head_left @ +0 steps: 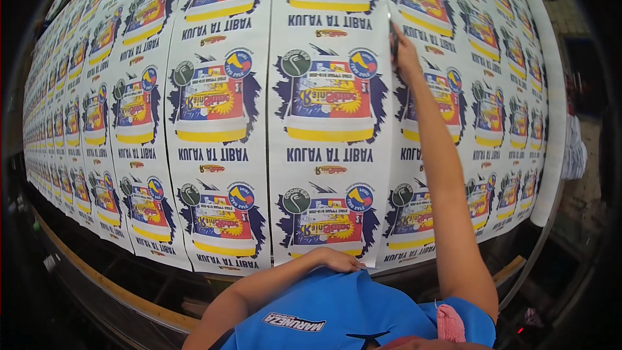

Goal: The recorder is unrolling a long sheet of printed fabric on a large table and using scissors to cut individual sections.

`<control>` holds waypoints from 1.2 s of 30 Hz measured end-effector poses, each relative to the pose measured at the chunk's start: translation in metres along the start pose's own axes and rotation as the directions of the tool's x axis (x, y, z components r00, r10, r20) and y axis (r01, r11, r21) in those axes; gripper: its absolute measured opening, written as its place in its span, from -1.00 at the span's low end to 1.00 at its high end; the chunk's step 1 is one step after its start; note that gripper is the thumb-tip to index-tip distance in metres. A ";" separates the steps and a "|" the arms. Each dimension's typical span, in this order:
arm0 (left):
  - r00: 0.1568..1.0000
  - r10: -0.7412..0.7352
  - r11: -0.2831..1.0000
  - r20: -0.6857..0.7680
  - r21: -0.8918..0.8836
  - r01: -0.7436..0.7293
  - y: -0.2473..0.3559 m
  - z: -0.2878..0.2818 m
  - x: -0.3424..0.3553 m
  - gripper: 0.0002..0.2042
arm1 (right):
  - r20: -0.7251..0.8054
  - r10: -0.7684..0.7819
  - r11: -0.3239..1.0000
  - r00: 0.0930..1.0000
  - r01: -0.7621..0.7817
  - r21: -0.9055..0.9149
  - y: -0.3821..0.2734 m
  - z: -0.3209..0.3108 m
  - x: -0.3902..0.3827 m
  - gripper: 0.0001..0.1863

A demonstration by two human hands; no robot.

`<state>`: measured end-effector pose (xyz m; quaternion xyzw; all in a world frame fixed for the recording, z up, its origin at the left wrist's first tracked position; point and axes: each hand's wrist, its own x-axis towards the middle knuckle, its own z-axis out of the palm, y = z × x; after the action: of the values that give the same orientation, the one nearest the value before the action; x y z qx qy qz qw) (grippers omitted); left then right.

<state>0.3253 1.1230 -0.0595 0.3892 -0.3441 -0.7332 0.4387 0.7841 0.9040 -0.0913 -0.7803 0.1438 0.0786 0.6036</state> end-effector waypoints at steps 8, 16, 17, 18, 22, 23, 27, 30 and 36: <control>0.998 0.039 0.998 0.055 -0.042 -0.037 -0.008 0.000 0.005 -0.45 | 0.027 -0.063 0.996 0.998 0.065 -0.060 -0.063 0.000 0.138 -0.56; 0.963 -0.082 0.995 -0.258 -0.075 0.064 0.017 0.016 0.005 -0.38 | 0.076 -0.212 0.964 0.974 0.195 0.181 -0.067 -0.041 0.076 -0.60; 0.953 -0.094 0.995 -0.286 -0.056 0.081 0.020 0.019 0.008 -0.38 | 0.081 -0.076 0.993 0.994 0.069 0.091 -0.053 -0.053 0.050 -0.59; 0.930 -0.041 0.999 -0.364 -0.009 0.040 0.022 0.019 0.010 -0.41 | 0.019 -0.102 0.991 0.995 0.103 -0.082 -0.034 -0.063 0.020 -0.57; 0.777 0.058 0.980 -0.627 0.183 0.074 0.035 0.020 0.014 -0.51 | 0.055 -0.042 0.999 0.998 0.042 0.007 0.043 -0.143 -0.130 -0.50; 0.707 0.101 0.962 -0.700 0.250 0.110 0.039 0.024 0.017 -0.52 | 0.017 0.025 0.989 1.000 -0.027 0.149 0.061 -0.167 -0.166 -0.44; 0.613 0.210 0.827 -0.761 0.473 0.303 0.048 0.049 0.045 -0.44 | -0.256 0.132 0.968 0.958 -0.068 0.243 0.139 -0.284 -0.302 -0.47; 0.608 0.174 0.647 -0.774 0.556 0.523 0.048 0.069 0.090 -0.26 | -0.524 0.203 0.950 0.827 -0.037 0.310 0.196 -0.371 -0.402 -0.48; 0.606 0.264 0.324 -0.750 0.661 0.676 0.060 0.098 0.205 -0.03 | -0.723 0.250 0.930 0.644 0.047 0.364 0.274 -0.440 -0.614 -0.50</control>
<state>0.1986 0.9290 -0.0188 0.8758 -0.4115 -0.2202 0.1230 0.0933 0.4964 -0.0475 -0.6111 0.4388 -0.2475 0.6106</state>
